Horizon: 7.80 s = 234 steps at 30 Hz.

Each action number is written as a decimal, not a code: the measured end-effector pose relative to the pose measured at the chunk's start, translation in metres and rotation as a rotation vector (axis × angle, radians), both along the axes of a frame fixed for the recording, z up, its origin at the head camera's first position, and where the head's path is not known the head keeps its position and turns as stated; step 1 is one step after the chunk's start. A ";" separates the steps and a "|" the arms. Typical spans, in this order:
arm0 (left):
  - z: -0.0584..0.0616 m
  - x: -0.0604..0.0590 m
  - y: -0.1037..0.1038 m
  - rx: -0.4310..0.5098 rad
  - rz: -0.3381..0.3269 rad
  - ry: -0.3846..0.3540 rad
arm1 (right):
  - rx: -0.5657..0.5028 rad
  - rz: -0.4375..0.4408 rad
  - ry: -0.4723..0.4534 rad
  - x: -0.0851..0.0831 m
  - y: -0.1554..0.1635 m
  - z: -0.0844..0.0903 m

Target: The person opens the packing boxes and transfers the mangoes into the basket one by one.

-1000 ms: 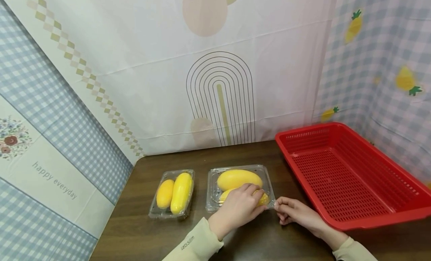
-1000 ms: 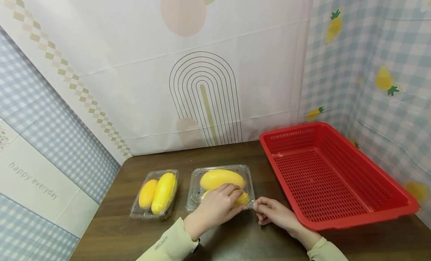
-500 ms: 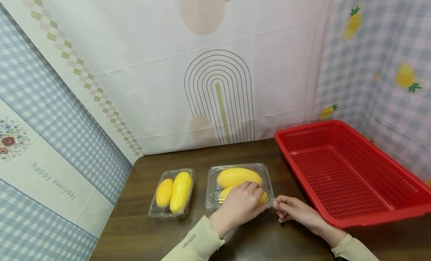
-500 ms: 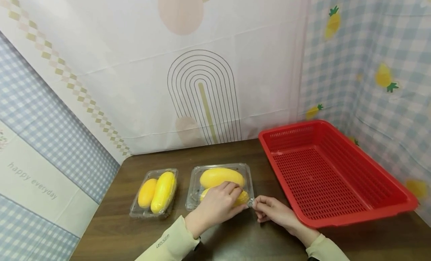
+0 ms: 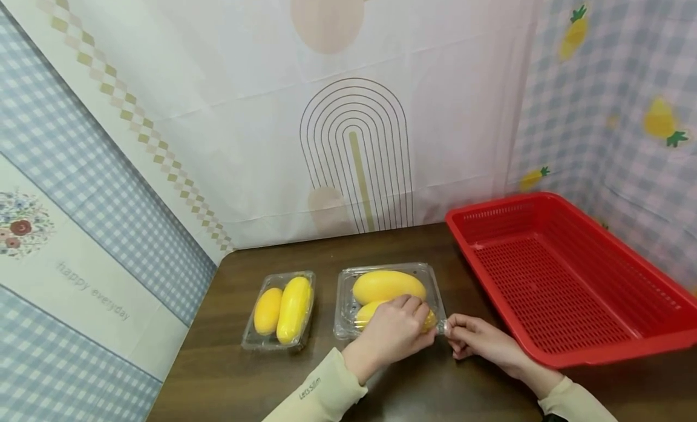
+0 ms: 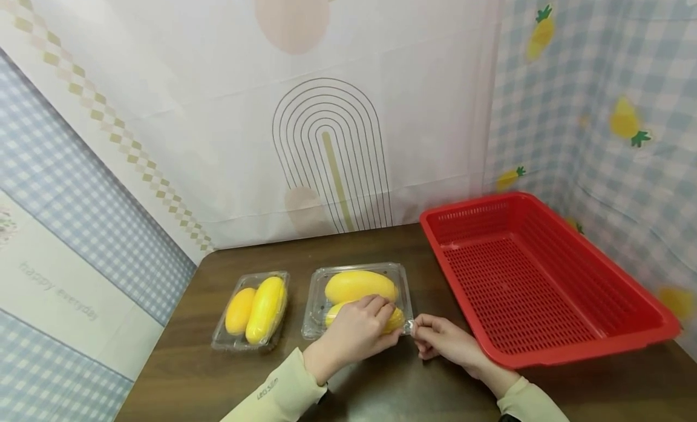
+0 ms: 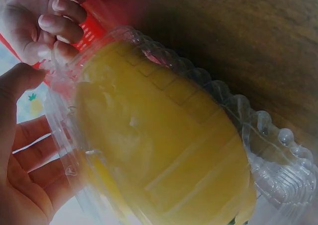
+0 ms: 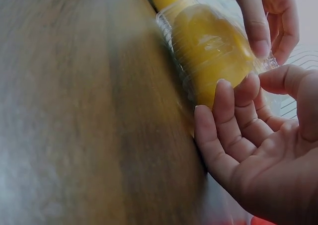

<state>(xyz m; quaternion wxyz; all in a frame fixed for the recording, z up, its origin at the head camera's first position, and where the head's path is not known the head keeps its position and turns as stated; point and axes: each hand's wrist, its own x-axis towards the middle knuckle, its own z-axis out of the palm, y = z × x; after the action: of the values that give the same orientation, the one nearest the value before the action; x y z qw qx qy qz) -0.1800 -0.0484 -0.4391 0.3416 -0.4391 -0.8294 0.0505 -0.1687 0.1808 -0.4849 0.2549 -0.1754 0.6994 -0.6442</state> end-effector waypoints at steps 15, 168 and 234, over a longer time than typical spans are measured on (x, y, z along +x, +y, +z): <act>0.000 0.000 0.003 -0.014 -0.006 0.041 | 0.010 -0.012 -0.020 0.000 0.000 0.002; 0.010 -0.001 -0.032 -0.035 0.015 0.178 | -0.130 0.043 -0.265 0.010 -0.039 -0.009; 0.011 -0.003 -0.058 -0.261 0.104 -0.004 | -0.257 0.009 -0.344 0.005 -0.041 -0.011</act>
<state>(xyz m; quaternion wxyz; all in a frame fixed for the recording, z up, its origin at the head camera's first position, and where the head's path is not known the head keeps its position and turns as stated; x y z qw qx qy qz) -0.1834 -0.1063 -0.4283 0.2767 -0.4363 -0.8382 0.1746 -0.1638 0.1396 -0.4962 0.3491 -0.0971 0.5569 -0.7474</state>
